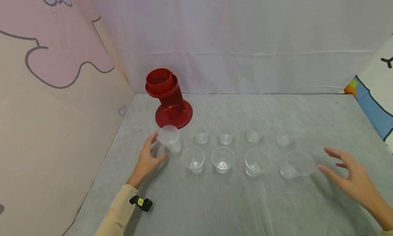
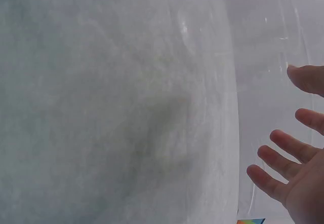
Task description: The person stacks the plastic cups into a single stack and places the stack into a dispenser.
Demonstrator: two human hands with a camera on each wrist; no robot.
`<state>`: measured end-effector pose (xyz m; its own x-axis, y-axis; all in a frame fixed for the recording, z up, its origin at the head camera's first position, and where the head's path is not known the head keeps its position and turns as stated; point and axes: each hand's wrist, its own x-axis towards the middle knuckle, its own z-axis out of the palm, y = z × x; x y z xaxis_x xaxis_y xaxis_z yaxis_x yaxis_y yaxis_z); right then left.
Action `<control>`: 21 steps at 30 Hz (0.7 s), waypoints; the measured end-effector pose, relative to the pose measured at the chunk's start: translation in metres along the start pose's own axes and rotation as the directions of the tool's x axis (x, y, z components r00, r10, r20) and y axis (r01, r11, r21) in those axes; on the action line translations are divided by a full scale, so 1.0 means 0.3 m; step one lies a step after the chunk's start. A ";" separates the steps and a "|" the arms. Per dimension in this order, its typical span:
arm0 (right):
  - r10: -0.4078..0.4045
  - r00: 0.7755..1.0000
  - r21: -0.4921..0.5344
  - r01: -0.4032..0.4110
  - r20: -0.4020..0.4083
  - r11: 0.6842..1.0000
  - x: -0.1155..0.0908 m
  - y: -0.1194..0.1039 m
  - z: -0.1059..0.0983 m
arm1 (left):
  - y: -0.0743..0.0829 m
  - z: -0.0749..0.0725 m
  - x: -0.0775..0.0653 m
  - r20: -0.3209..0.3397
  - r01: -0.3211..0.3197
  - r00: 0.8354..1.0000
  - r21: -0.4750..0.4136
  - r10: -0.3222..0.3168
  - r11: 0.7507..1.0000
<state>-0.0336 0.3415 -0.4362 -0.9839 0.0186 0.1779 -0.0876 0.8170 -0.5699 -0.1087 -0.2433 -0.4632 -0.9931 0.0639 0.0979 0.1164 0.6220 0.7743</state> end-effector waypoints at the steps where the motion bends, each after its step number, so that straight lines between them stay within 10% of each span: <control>1: -0.006 1.000 0.006 0.006 -0.005 1.000 -0.001 -0.003 -0.001 | 0.004 -0.001 0.002 -0.001 0.000 1.000 -0.029 0.000 1.000; 21: -0.128 0.980 0.213 0.094 0.150 0.973 -0.006 -0.095 0.025 | 0.131 0.023 0.011 -0.032 0.004 0.999 -0.416 -0.019 0.909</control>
<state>-0.0306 0.3139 -0.4265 -0.9768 -0.1725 0.1267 -0.2108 0.6738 -0.7082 -0.1075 -0.2132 -0.4369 -0.9943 0.0273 0.1031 0.1066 0.2413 0.9646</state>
